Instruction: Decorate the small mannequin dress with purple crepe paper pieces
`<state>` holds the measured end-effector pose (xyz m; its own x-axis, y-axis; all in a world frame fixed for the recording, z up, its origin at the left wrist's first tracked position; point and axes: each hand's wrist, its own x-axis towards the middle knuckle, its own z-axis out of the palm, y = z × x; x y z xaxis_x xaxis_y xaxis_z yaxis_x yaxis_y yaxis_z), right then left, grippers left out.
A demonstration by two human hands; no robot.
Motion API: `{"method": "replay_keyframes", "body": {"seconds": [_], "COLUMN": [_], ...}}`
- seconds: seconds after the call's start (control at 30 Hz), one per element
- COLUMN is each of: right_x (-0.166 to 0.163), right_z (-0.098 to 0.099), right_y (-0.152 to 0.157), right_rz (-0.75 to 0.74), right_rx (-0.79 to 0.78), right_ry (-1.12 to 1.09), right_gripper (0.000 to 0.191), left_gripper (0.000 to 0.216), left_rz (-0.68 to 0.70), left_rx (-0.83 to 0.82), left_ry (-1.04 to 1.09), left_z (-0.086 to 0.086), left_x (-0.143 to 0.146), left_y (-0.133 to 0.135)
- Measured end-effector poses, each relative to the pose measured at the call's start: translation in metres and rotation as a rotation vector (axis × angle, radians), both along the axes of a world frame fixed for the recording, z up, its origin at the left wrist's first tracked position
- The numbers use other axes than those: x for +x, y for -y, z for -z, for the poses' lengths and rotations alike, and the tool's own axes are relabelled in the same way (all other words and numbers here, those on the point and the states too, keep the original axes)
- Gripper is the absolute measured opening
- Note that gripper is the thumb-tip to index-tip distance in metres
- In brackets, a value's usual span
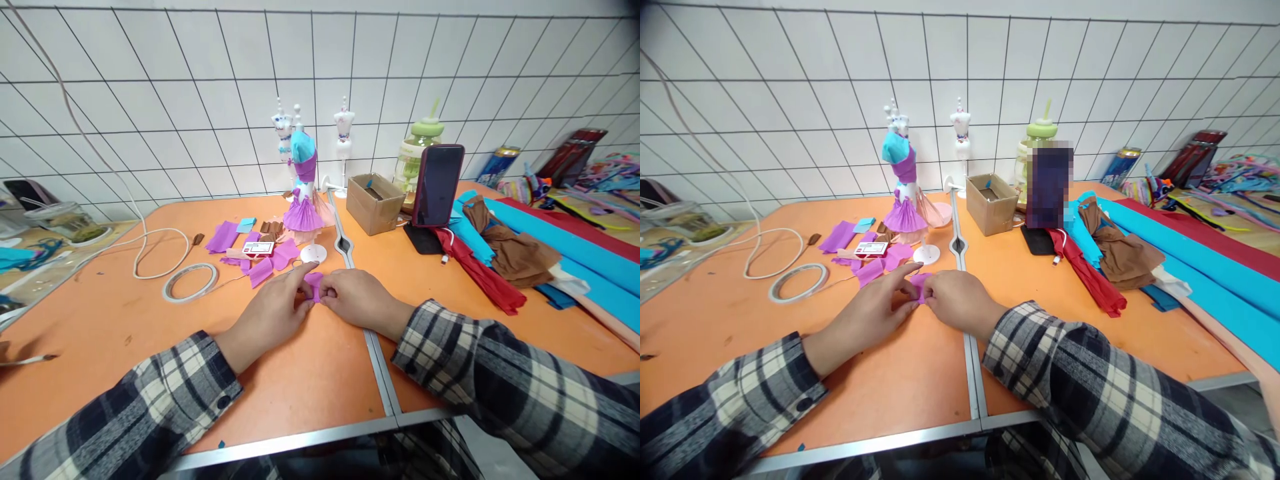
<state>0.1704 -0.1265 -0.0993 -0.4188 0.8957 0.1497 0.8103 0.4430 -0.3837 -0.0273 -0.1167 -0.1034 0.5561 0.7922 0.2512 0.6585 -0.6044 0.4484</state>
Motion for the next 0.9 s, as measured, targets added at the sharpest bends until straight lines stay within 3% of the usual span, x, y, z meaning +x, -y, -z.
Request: {"method": "replay_keyframes", "body": {"seconds": [0.33, 0.6, 0.9], "right_x": [0.0004, 0.0019, 0.0046], "right_z": [0.0014, 0.0002, 0.0028], "right_y": [-0.0001, 0.0039, -0.0008], "right_rz": [-0.017, -0.076, -0.064], "right_rx": [0.018, 0.082, 0.062], "right_ry": [0.044, 0.138, 0.049], "right_gripper": [0.015, 0.02, 0.013], "left_gripper": [0.055, 0.048, 0.055], "left_rz": [0.011, 0.011, 0.002], "left_rx": [0.087, 0.038, 0.019], "left_ry": [-0.001, -0.038, 0.003], "left_z": [-0.0013, -0.0042, 0.0022], "left_x": [0.0019, 0.0078, 0.0031], "left_y": [0.0029, 0.0038, -0.0006]}}
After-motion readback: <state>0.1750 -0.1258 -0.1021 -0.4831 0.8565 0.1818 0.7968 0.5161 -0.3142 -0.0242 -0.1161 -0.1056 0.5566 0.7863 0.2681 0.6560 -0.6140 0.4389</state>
